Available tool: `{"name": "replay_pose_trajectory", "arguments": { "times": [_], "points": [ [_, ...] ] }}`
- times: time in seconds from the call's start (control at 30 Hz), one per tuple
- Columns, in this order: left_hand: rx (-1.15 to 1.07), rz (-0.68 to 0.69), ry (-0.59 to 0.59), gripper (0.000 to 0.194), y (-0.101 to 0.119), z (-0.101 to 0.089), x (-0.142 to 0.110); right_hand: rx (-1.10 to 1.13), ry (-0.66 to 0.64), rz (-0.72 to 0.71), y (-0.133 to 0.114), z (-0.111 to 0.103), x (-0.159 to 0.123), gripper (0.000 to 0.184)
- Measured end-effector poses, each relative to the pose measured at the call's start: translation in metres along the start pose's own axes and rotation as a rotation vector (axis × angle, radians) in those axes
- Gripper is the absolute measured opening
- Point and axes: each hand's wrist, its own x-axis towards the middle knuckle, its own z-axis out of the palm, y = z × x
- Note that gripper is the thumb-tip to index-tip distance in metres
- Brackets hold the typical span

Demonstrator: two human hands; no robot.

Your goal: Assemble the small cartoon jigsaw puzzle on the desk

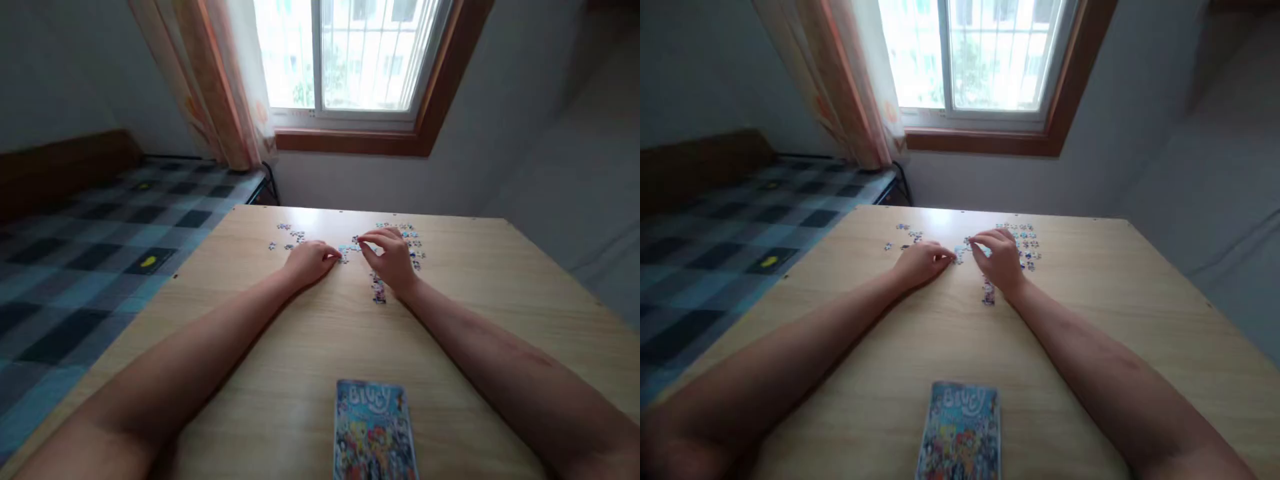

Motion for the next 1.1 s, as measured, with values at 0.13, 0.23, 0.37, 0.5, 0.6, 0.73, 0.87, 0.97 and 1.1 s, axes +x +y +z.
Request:
{"name": "replay_pose_trajectory", "arguments": {
  "times": [0.13,0.23,0.37,0.5,0.6,0.73,0.87,0.97,1.1],
  "points": [
    [0.006,-0.005,0.02,0.022,-0.003,0.003,-0.001,-0.017,0.066,0.057,0.002,0.001,0.0,0.011],
    [0.003,-0.007,0.022,0.022,-0.002,0.002,-0.001,-0.023,0.054,0.05,0.003,0.002,-0.001,0.013],
    [0.008,-0.02,0.014,0.023,0.001,-0.001,-0.003,-0.02,0.04,0.035,0.002,0.002,-0.001,0.013],
    [-0.006,-0.038,0.028,0.03,0.001,-0.002,-0.003,-0.019,0.039,0.028,0.001,0.001,0.0,0.013],
    [-0.032,-0.064,0.038,0.035,0.0,-0.001,-0.003,-0.02,0.031,0.032,0.001,0.001,0.0,0.013],
    [-0.038,-0.077,0.045,0.032,-0.001,0.0,-0.003,-0.009,-0.036,0.039,0.003,0.002,-0.002,0.014],
    [-0.018,-0.061,0.031,0.026,0.001,-0.001,-0.004,0.03,-0.178,0.015,0.006,0.006,-0.005,0.014],
    [-0.014,-0.034,0.021,0.024,0.002,-0.003,-0.004,0.049,-0.262,-0.021,0.007,0.01,-0.007,0.014],
    [-0.023,-0.022,0.028,0.026,0.002,-0.003,-0.004,0.07,-0.316,-0.096,0.004,0.012,-0.008,0.013]
  ]
}}
